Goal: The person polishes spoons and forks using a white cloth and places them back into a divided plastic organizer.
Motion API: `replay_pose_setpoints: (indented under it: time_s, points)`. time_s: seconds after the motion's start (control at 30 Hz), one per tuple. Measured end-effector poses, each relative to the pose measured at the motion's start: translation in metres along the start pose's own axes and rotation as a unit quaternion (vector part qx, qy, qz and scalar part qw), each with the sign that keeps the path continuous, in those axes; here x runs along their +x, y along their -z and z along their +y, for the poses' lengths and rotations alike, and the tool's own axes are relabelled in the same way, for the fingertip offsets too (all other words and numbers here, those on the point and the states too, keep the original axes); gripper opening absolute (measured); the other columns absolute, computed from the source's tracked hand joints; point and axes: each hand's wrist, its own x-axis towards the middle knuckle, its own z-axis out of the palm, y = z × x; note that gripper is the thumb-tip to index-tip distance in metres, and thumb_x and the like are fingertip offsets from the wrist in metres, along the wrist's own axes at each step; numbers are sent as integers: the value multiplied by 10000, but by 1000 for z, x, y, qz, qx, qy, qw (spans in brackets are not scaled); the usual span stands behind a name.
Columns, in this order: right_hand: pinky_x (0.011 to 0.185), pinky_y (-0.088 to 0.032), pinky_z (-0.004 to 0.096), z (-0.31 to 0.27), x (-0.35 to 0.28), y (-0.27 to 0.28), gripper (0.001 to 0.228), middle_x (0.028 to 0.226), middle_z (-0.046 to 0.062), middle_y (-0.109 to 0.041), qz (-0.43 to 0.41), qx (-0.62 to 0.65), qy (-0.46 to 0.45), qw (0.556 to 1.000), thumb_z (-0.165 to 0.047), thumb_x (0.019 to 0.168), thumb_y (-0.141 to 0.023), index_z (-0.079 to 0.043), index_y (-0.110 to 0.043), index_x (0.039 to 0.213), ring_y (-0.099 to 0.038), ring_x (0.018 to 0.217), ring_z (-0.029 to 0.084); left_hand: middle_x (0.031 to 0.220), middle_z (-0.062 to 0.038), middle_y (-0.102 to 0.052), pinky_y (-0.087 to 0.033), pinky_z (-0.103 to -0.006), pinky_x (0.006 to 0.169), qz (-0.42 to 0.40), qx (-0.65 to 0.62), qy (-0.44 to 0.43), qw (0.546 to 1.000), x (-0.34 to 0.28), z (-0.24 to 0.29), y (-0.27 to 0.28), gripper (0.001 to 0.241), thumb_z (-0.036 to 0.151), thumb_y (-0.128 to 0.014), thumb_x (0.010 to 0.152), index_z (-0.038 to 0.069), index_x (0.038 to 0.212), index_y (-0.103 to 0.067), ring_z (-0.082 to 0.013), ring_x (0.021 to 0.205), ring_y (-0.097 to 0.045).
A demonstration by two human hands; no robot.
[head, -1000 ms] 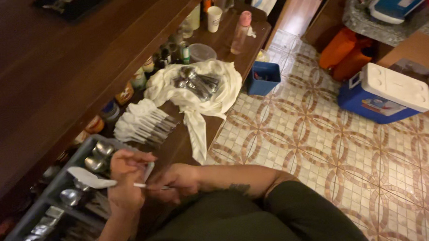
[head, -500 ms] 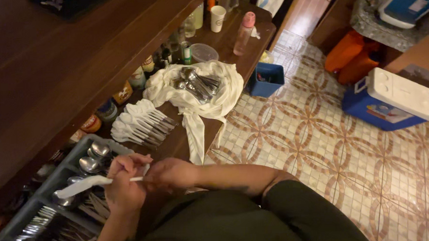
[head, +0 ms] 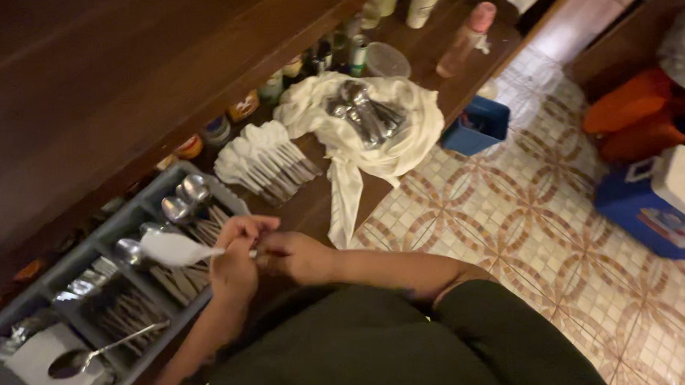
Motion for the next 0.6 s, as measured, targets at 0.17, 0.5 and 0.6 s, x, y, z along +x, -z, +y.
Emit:
replay_pose_setpoints:
  time_s: [0.17, 0.5, 0.6]
  points:
    - [926, -513, 426, 8, 2, 7, 210, 1094, 200, -640, 81, -181, 148, 969, -76, 950, -569, -36, -567, 1157, -632, 1050, 379, 1169, -142, -676, -495, -329, 1010, -15, -16, -39, 999, 18, -40, 5, 208, 124, -472, 1074, 43, 1248, -552, -206, 1102, -642]
    - [859, -463, 554, 215, 100, 118, 245, 1060, 262, -590, 326, -402, 175, 838, -13, 850, -581, -2, -574, 1094, -565, 1001, 462, 1147, -86, -637, -477, -283, 943, 152, 149, 0, 977, -54, -42, 91, 313, 208, -534, 1099, 2, 1313, -632, -171, 1037, -577]
    - [878, -483, 544, 227, 132, 125, 190, 1056, 253, -625, 348, -371, 43, 860, -21, 888, -556, -34, -587, 1075, -596, 1022, 468, 1166, -54, -652, -473, -280, 933, 207, 240, 31, 948, -88, -28, 117, 294, 210, -530, 1065, 20, 1249, -658, -172, 1059, -594]
